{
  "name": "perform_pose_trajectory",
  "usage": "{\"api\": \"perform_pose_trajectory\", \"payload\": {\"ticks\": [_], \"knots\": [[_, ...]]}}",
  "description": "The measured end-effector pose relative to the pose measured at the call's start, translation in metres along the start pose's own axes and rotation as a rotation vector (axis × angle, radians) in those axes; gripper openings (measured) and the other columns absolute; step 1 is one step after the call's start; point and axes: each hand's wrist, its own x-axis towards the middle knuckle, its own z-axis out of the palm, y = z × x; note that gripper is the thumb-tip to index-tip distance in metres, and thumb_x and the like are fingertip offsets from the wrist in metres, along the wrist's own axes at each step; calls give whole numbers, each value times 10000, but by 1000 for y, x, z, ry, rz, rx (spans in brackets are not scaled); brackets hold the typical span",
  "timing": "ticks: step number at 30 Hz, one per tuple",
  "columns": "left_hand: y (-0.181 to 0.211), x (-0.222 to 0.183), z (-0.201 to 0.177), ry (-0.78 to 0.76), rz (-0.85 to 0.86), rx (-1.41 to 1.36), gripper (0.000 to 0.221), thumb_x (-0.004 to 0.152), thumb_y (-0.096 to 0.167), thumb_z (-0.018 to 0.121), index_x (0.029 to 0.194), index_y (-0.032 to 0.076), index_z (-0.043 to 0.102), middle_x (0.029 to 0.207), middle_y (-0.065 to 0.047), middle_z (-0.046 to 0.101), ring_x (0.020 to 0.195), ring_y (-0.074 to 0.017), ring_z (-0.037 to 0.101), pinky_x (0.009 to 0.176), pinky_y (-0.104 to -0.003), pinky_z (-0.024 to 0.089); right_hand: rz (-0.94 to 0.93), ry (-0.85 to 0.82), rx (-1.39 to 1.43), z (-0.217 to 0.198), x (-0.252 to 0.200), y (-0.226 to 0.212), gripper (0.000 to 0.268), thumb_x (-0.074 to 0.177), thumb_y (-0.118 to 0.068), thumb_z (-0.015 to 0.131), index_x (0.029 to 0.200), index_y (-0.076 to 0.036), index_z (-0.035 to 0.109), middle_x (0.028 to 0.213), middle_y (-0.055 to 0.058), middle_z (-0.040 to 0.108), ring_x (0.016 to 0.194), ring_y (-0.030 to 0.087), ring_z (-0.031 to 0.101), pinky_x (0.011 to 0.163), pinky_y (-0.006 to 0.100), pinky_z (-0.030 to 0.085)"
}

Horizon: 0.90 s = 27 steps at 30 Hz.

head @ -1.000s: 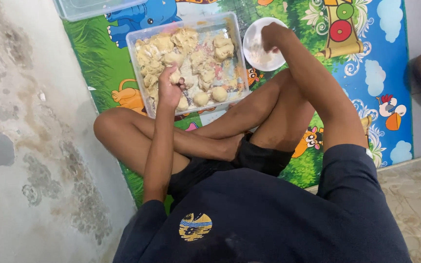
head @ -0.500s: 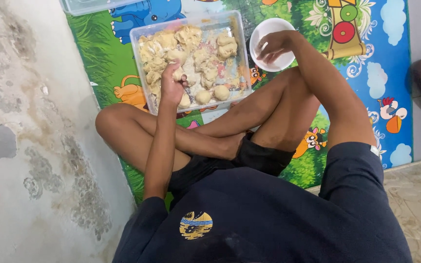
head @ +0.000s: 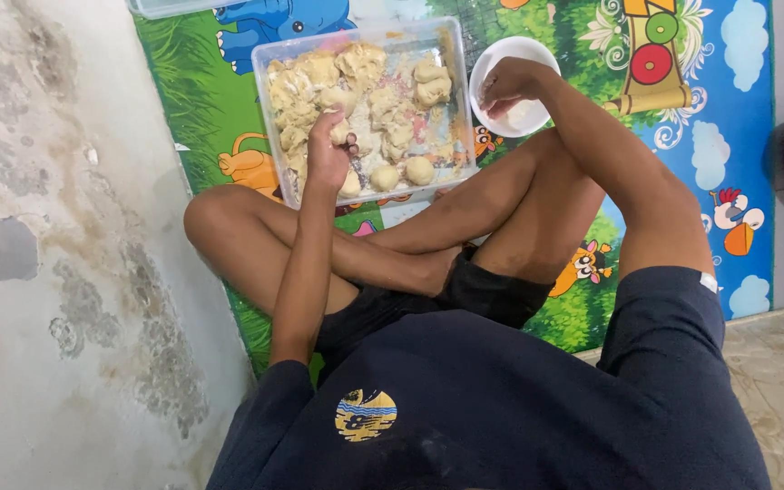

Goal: Portioning dough from a large container and shaping it into small balls by hand.

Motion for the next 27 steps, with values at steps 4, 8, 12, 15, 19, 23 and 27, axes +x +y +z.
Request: {"api": "perform_pose_trajectory", "payload": {"ticks": [4,8,12,15,19,23,27], "knots": [[-1,3,-3,8,-3,-5,366,859,217,653,1209,114,631,1098,-58,563,730,-155,494,626,-288,385,1,42,71,1,-19,-15,198,832,86,716,1029,96,721,999,158,757,856,251,763,797,279,630],[2,0,-1,24,-5,-15,382,858,220,649,1223,108,626,1118,-62,562,737,-155,483,628,-288,389,38,99,41,0,-23,-22,203,781,52,739,973,118,720,903,177,759,759,239,760,695,285,633],[1,1,-2,12,4,-23,360,860,220,656,1204,115,633,1109,-57,580,735,-155,484,631,-292,388,5,259,-840,-23,43,31,200,773,-211,787,828,-26,839,770,68,797,637,242,687,767,339,544],[0,1,-5,14,7,-18,361,850,231,659,1193,122,638,1123,-60,571,743,-156,488,634,-287,395,6,270,-977,-29,59,53,219,759,-199,783,698,11,795,614,118,745,590,266,693,703,340,556],[2,-3,0,25,22,16,442,834,249,662,1244,91,627,1149,-83,539,766,-164,482,657,-293,396,337,131,-921,-7,42,30,758,1116,-625,428,1049,24,813,846,132,814,691,305,731,787,438,565],[1,-1,-4,17,25,-3,352,852,237,662,1183,121,640,1114,-49,550,743,-151,488,647,-288,391,427,9,-599,-2,28,14,799,1087,-656,376,1445,43,522,1151,285,722,834,398,727,813,510,610],[2,-3,-3,40,10,-15,385,845,232,667,1210,116,640,1135,-54,542,750,-152,481,642,-289,402,329,-5,-472,-1,12,5,564,1081,-439,606,1073,113,724,885,200,761,669,308,722,691,414,630]]}}
